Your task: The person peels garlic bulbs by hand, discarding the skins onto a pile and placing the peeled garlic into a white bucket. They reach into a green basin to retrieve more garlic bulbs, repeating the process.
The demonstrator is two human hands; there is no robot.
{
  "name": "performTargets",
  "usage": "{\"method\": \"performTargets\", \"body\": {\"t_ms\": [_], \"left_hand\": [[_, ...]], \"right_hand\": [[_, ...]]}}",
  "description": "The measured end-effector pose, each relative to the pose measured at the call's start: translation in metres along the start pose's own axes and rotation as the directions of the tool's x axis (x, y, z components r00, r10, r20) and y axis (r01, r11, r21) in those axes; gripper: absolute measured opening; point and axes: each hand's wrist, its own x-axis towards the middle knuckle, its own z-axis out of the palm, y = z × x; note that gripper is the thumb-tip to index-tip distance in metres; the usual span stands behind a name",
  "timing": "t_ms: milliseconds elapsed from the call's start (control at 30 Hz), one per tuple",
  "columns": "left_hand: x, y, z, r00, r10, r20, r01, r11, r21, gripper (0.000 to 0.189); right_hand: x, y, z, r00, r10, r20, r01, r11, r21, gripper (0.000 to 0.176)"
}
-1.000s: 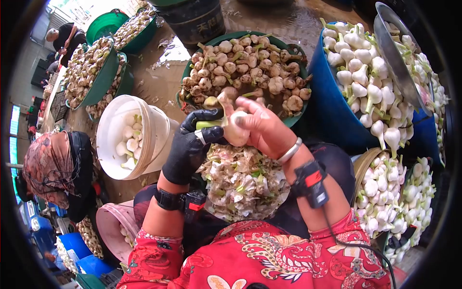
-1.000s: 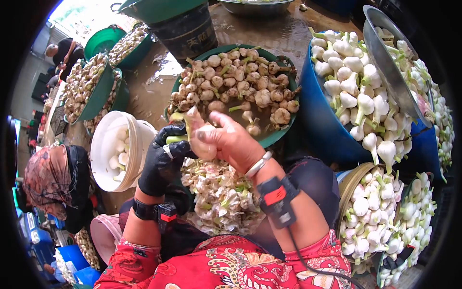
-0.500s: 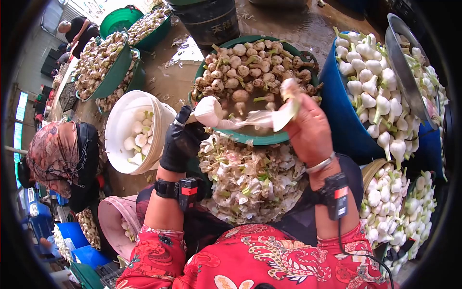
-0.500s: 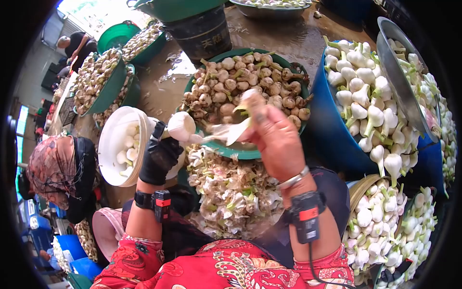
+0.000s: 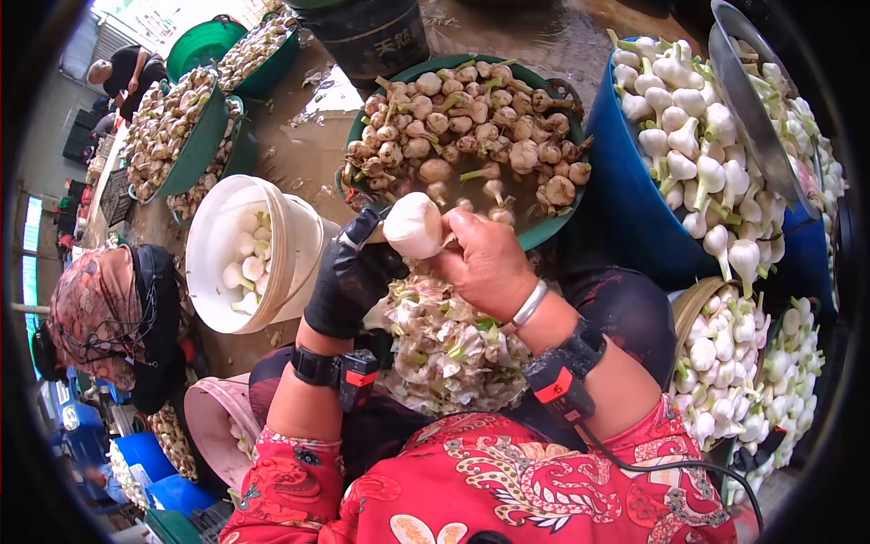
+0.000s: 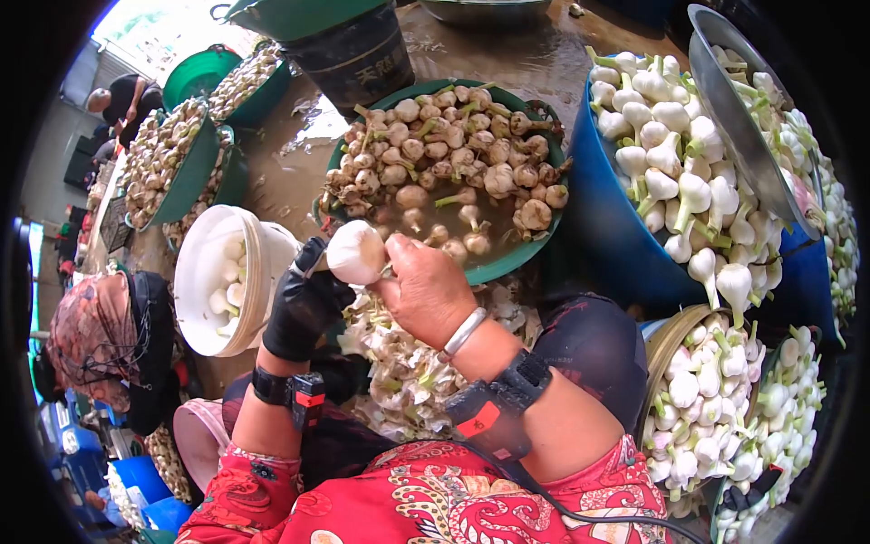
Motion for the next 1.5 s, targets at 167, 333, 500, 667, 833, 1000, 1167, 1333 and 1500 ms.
{"method": "performTargets", "body": {"t_ms": [167, 333, 500, 667, 833, 1000, 1167, 1333, 1500], "left_hand": [[0.000, 0.026, -0.006, 0.987, -0.134, -0.090, 0.112, 0.969, -0.219, 0.034], [0.002, 0.001, -0.052, 0.994, -0.109, -0.019, 0.092, 0.916, -0.392, 0.029], [0.001, 0.023, -0.015, 0.965, 0.236, 0.113, -0.259, 0.928, 0.270, 0.027], [-0.005, 0.026, -0.037, 0.969, -0.247, 0.006, 0.241, 0.941, -0.239, 0.023], [-0.012, 0.065, -0.114, 0.869, 0.242, -0.431, -0.025, 0.893, 0.450, 0.026], [0.011, 0.040, -0.110, 0.915, 0.299, -0.272, 0.029, 0.623, 0.782, 0.028], [0.090, -0.078, -0.032, 0.985, 0.039, 0.169, -0.167, 0.468, 0.868, 0.025], [0.125, -0.208, -0.008, 0.978, -0.051, 0.203, -0.209, -0.202, 0.957, 0.035], [0.147, -0.201, -0.021, 0.843, -0.529, 0.093, -0.049, 0.098, 0.994, 0.028]], "right_hand": [[0.012, 0.013, -0.017, 0.994, 0.110, -0.002, -0.108, 0.973, 0.205, 0.006], [0.010, -0.026, -0.025, 0.758, 0.511, 0.406, -0.629, 0.406, 0.663, 0.019], [0.010, 0.002, -0.007, 0.770, 0.422, 0.479, -0.569, 0.114, 0.814, 0.016], [0.023, -0.008, -0.042, 0.947, 0.217, 0.238, -0.242, -0.010, 0.970, 0.010], [-0.009, -0.006, -0.022, 0.762, -0.012, 0.647, -0.323, 0.860, 0.396, 0.026], [-0.020, 0.001, -0.014, 0.724, 0.033, 0.689, -0.033, 0.999, -0.014, 0.013], [-0.003, -0.007, -0.037, 0.876, 0.157, 0.456, -0.237, 0.964, 0.123, 0.011], [0.001, 0.009, -0.049, 0.981, 0.189, -0.029, -0.187, 0.980, 0.062, 0.010], [0.021, 0.002, -0.076, 0.801, 0.534, 0.272, -0.536, 0.841, -0.073, 0.026]]}}
